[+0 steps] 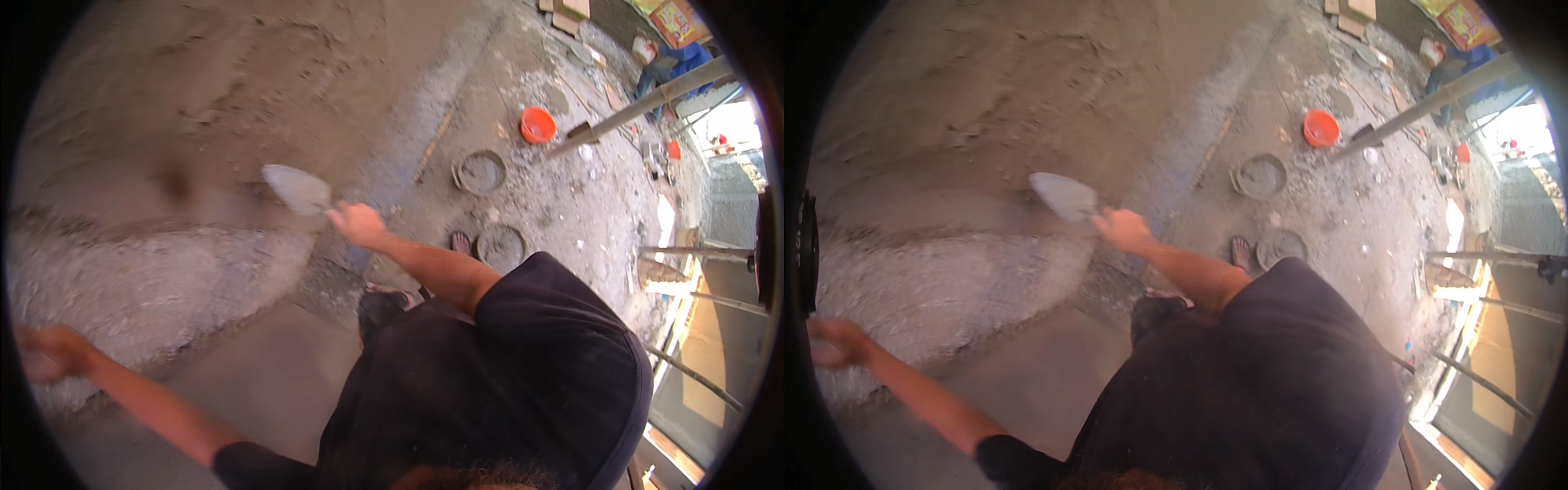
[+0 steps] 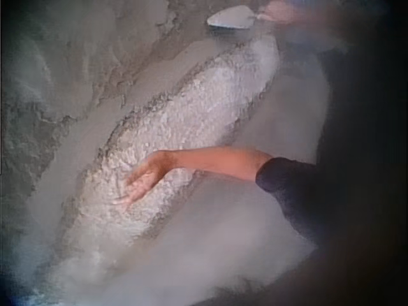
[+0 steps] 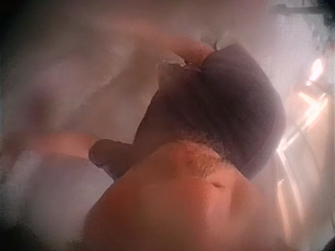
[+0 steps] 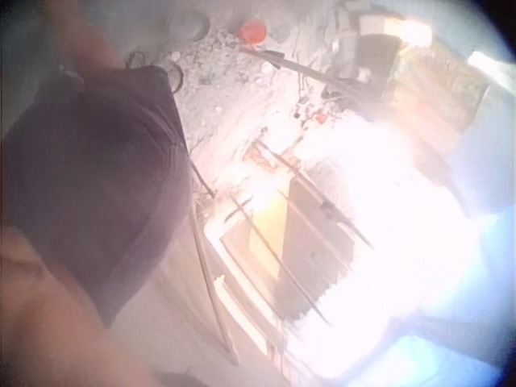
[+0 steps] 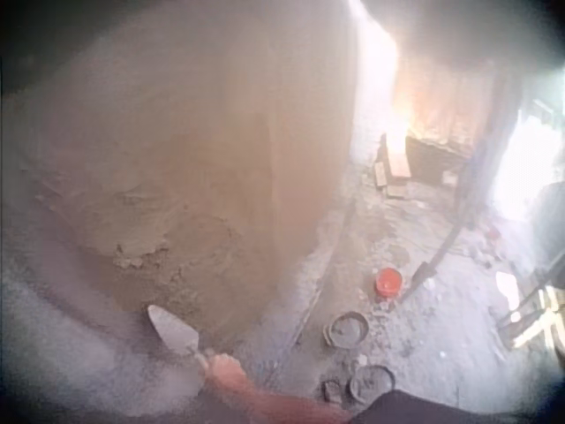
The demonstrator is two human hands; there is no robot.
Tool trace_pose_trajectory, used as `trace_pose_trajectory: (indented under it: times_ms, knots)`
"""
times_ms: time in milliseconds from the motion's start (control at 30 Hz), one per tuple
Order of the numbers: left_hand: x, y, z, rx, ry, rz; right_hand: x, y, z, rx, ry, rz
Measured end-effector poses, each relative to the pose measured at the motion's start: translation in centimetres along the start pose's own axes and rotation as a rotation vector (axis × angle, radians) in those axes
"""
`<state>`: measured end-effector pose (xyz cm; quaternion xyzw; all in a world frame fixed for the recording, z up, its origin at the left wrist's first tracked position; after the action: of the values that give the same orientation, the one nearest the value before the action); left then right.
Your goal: The person applies plaster to a wall using a trowel, scooping material from a bucket and smoothing it onto the surface.
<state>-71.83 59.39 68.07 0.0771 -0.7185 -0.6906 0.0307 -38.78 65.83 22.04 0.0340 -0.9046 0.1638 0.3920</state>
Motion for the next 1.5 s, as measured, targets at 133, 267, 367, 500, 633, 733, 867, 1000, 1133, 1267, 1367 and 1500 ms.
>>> trace_pose_trajectory:
  times_ms: [133,267,367,500,633,733,867,1000,1133,1267,1367,1500]
  knots:
    - [-4.5,-35.3,-7.4,0.767,-0.005,-0.707,-27.6,-6.5,-3.8,0.120,-0.187,0.492]
    - [-26.1,-58.6,-14.3,1.553,-0.252,-0.893,-45.0,-9.3,-15.7,0.148,-0.387,0.517]
    - [-42.4,-67.2,-15.6,1.838,-0.703,-0.859,-57.7,-5.1,-21.0,0.232,-0.648,0.464]
    - [-54.4,-76.8,-16.1,2.127,-0.733,-0.669,-64.7,7.4,-24.2,0.260,-0.913,0.435]
    - [-59.8,-83.3,-16.5,2.150,-0.457,-0.388,-71.1,19.9,-19.5,0.180,-0.902,0.271]
    - [-62.1,-84.0,-14.5,2.072,-0.503,-0.378,-73.1,22.8,-9.9,0.242,-0.941,0.083]
    - [-62.1,-83.8,-13.7,2.075,-0.418,-0.455,-73.7,17.6,-10.3,0.326,-0.903,-0.108]
    - [-62.7,-83.9,-13.3,2.083,-0.423,-0.473,-76.0,16.8,-18.0,0.300,-0.784,0.336]
    - [-64.2,-84.3,-12.8,2.066,-0.498,-0.437,-82.2,16.8,-10.0,0.265,-0.630,0.478]
    - [-64.3,-84.2,-13.5,2.062,-0.454,-0.413,-76.2,16.8,-4.9,0.338,-0.364,0.345]
    - [-64.8,-84.2,-14.0,2.096,-0.457,-0.348,-76.9,16.3,-5.4,0.362,-0.164,0.278]
    - [-64.4,-84.3,-14.9,2.133,-0.442,-0.359,-77.0,10.8,-6.6,0.015,0.144,0.122]
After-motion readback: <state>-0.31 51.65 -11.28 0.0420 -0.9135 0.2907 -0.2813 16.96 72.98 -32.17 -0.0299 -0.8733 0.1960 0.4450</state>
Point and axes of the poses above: each hand's wrist, its own y-axis towards the middle knuckle, its own z-axis out of the palm, x = y × z, the point moved 4 cm from there along y, towards the middle knuckle, and after that the axes turned 3 degrees about -x, right-handed, at the moved point
